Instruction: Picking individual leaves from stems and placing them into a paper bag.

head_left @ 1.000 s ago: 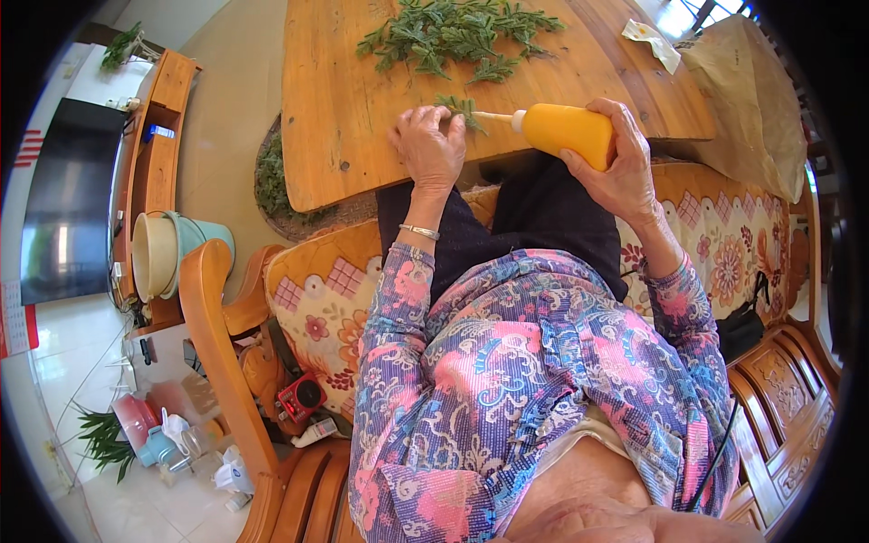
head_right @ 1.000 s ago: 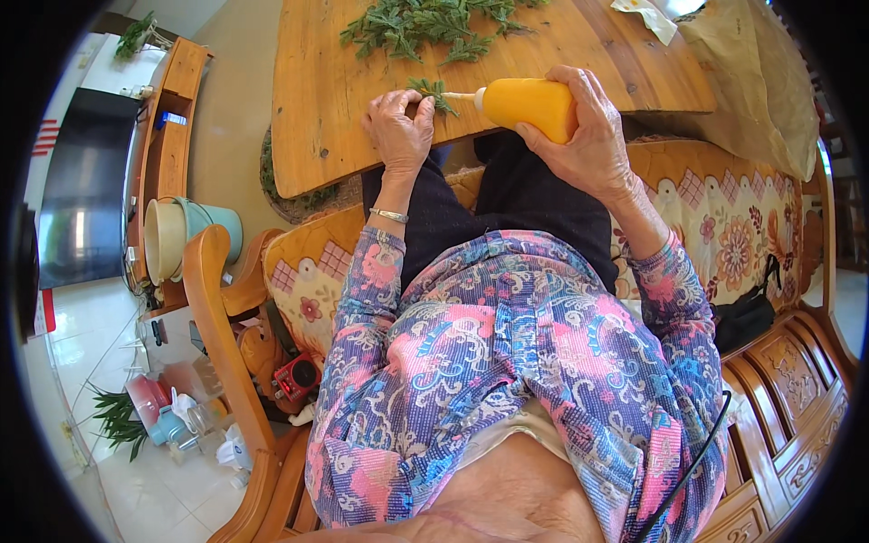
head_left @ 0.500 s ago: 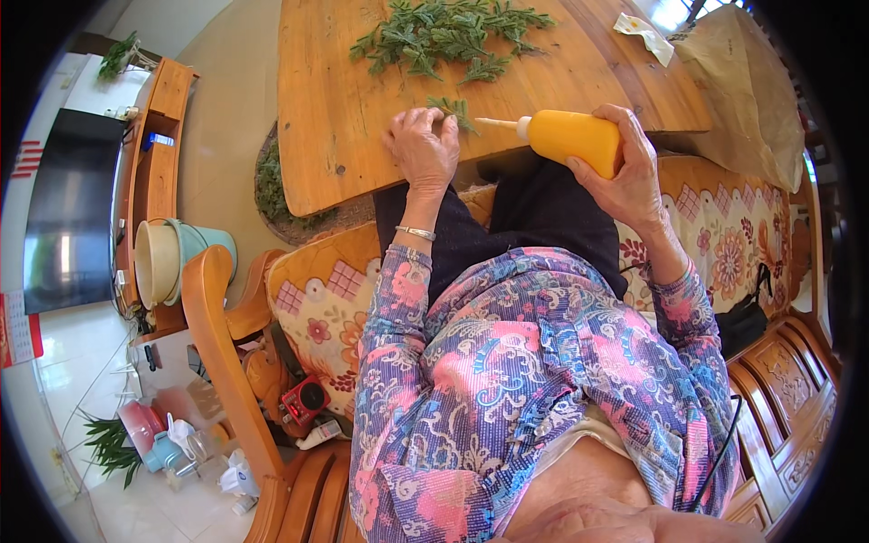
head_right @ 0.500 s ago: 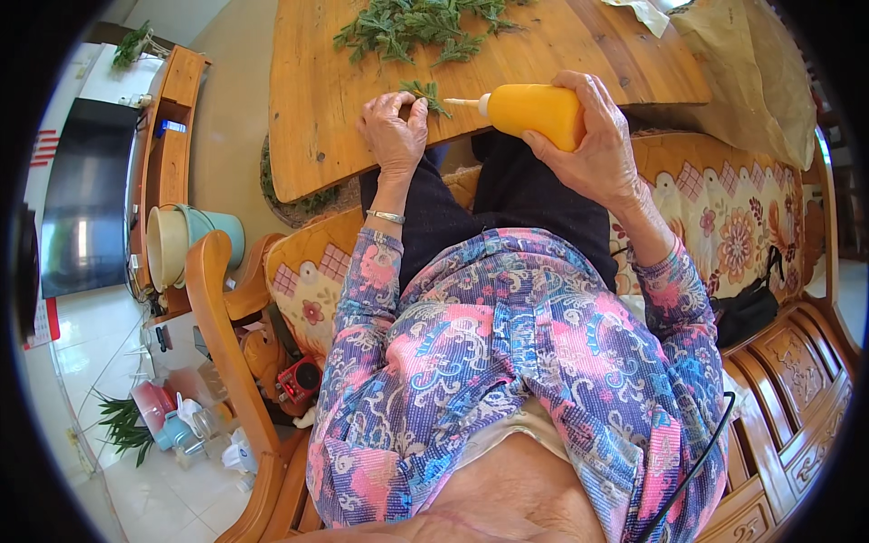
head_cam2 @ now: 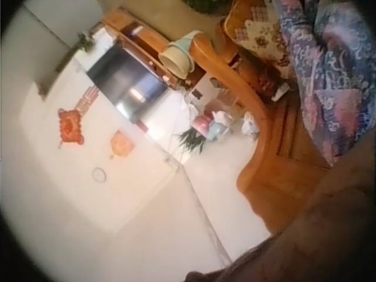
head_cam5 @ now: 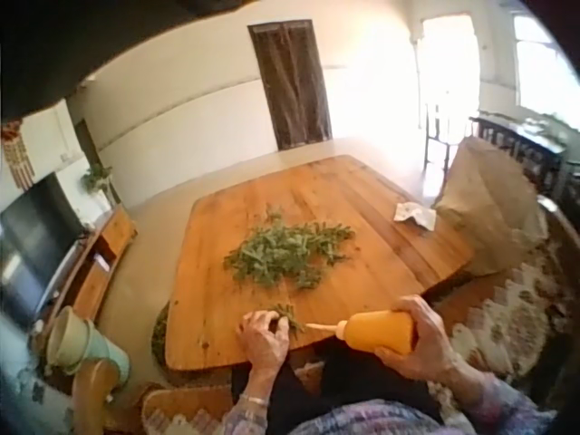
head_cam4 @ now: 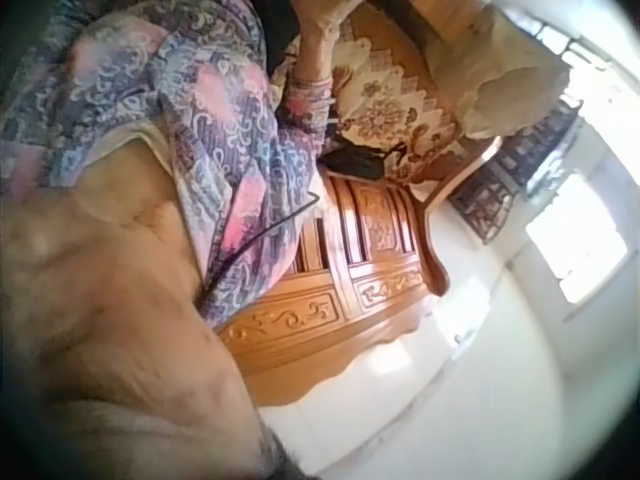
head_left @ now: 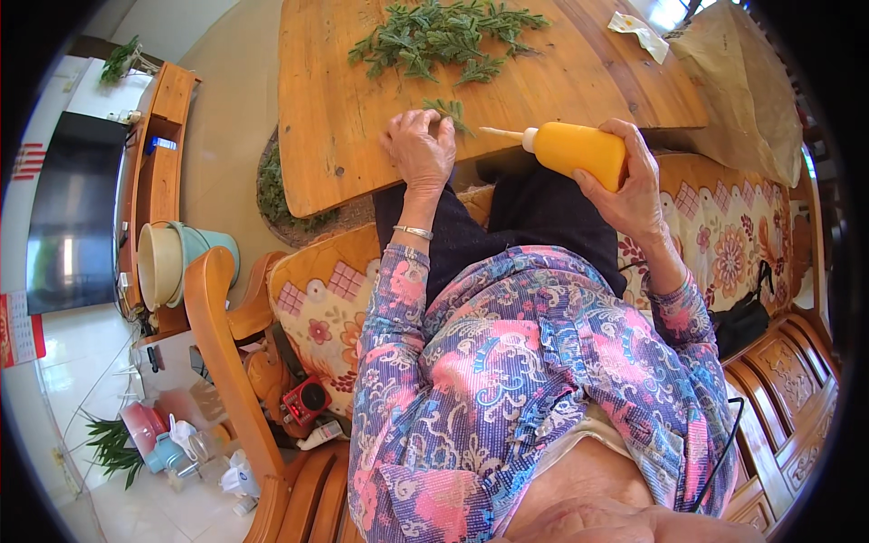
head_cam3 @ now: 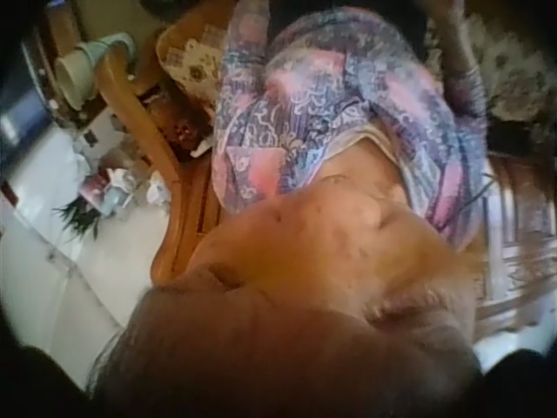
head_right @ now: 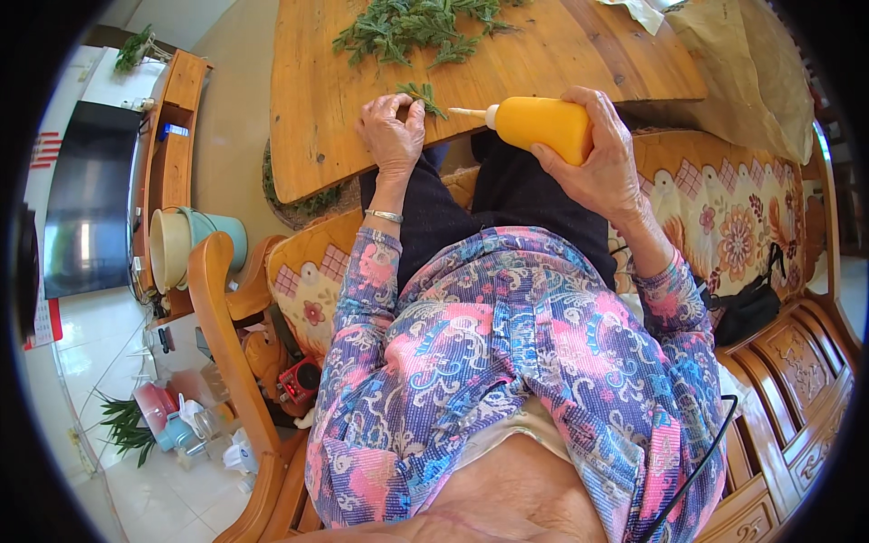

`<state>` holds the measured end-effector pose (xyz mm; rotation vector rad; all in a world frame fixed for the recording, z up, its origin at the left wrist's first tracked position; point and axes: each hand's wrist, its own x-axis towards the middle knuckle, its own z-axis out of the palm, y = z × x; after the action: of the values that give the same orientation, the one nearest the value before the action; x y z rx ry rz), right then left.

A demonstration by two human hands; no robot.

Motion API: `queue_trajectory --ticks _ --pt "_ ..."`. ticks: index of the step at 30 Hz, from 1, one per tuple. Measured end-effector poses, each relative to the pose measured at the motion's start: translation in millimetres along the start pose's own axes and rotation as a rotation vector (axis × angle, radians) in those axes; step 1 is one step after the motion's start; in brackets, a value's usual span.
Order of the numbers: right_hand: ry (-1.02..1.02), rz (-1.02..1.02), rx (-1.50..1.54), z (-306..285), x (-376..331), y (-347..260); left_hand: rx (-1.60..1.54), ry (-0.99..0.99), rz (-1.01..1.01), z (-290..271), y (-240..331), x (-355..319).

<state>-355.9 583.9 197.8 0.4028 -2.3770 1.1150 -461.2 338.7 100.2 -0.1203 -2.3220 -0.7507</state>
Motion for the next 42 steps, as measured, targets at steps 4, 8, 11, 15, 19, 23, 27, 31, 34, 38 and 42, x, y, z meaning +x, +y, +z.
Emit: queue_trajectory --ticks 4,8,11,15,19,23,27,31,34,38,42 --pt "-0.006 0.022 0.002 -2.4 -3.9 0.4 -0.001 -0.003 0.001 -0.9 0.8 0.5" --pt "-0.002 0.050 0.044 -2.7 -8.3 3.9 0.004 -0.006 -0.003 -2.3 -0.1 0.3" --pt "-0.013 0.098 0.097 -5.6 -7.9 6.1 0.006 -0.013 0.002 -1.9 1.5 1.1" --pt "0.001 0.209 0.257 -10.0 -3.1 16.7 0.000 -0.008 0.016 -2.0 1.1 0.7" --pt "0.078 0.403 0.574 -11.6 17.0 50.1 -0.032 0.022 0.047 -0.2 -4.9 0.7" --pt "0.265 0.423 0.916 -7.2 53.4 104.2 -0.062 0.030 0.094 2.6 -6.3 3.3" --pt "0.348 0.425 0.963 3.3 84.2 146.4 -0.016 0.028 0.143 -1.6 -8.7 3.6" --pt "0.367 0.414 0.999 3.0 100.0 185.1 0.014 -0.014 0.175 -8.4 -3.8 14.2" --pt "0.374 0.399 0.945 3.7 102.8 206.3 0.006 0.015 0.203 -5.8 -4.6 18.9" --pt "0.290 0.357 0.980 12.0 102.6 191.0 -0.026 0.024 0.235 -12.9 -11.9 20.5" --pt "0.282 0.372 0.986 12.6 94.3 195.5 0.034 0.032 0.275 4.8 -18.0 16.3"
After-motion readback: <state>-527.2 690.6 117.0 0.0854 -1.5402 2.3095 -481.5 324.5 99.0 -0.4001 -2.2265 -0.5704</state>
